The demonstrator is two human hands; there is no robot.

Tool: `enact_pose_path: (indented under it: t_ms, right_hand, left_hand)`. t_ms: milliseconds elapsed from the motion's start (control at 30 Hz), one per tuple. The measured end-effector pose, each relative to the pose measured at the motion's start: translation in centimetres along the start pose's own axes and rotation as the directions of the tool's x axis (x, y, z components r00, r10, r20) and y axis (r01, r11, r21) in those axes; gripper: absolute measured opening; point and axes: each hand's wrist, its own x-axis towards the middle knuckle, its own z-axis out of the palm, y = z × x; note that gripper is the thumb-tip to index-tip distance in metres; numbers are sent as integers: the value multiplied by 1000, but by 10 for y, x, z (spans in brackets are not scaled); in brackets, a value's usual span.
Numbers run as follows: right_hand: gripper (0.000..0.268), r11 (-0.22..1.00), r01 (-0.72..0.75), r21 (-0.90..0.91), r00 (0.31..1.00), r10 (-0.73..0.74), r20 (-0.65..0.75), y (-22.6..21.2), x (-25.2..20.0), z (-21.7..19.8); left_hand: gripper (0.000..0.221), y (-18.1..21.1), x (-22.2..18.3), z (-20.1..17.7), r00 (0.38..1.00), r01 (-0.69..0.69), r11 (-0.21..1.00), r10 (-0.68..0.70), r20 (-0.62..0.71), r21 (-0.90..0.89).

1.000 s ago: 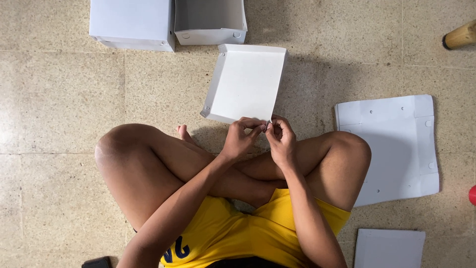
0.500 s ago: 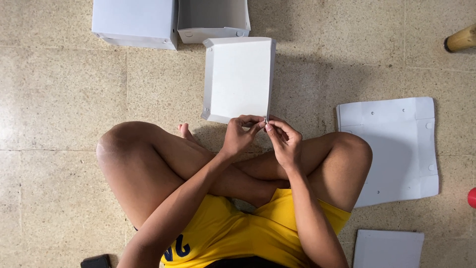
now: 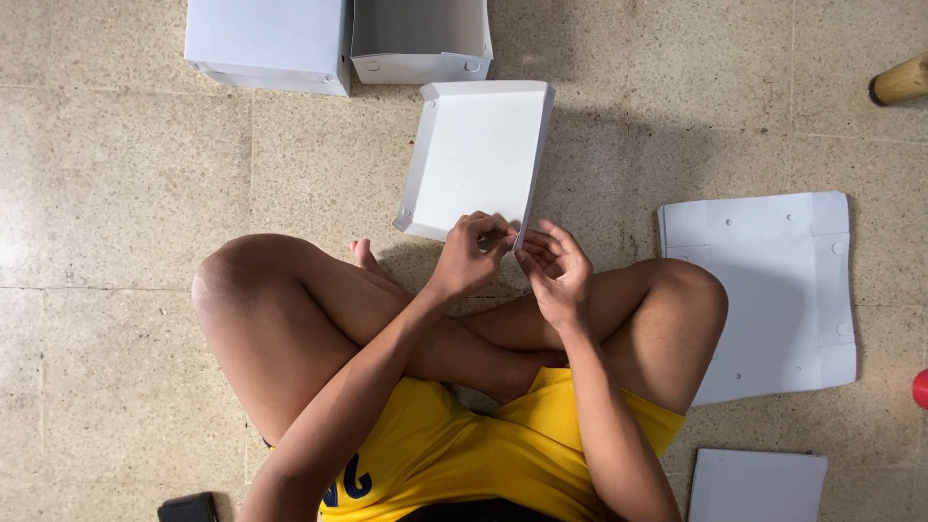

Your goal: Folding and assembling white cardboard boxes from flat sheets while sitting on the floor.

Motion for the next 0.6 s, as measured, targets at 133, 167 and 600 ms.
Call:
enact_pose_path:
  t_ms: [133,167,600]
  right_hand:
    - [61,986,-168,19,969,161,185,9,2,-9]
    - [56,990,-142,-25,967,144,210,11,2,-9]
    - [46,958,-275,75,948,258,186,16,-4,-12]
  left_hand:
    - [9,-19,5,-5,990,-47,961,9,139,271]
    - [8,-19,6,-6,986,-41,949,-12,167,311]
    - [9,16,-2,-10,983,-153,979,138,119,136]
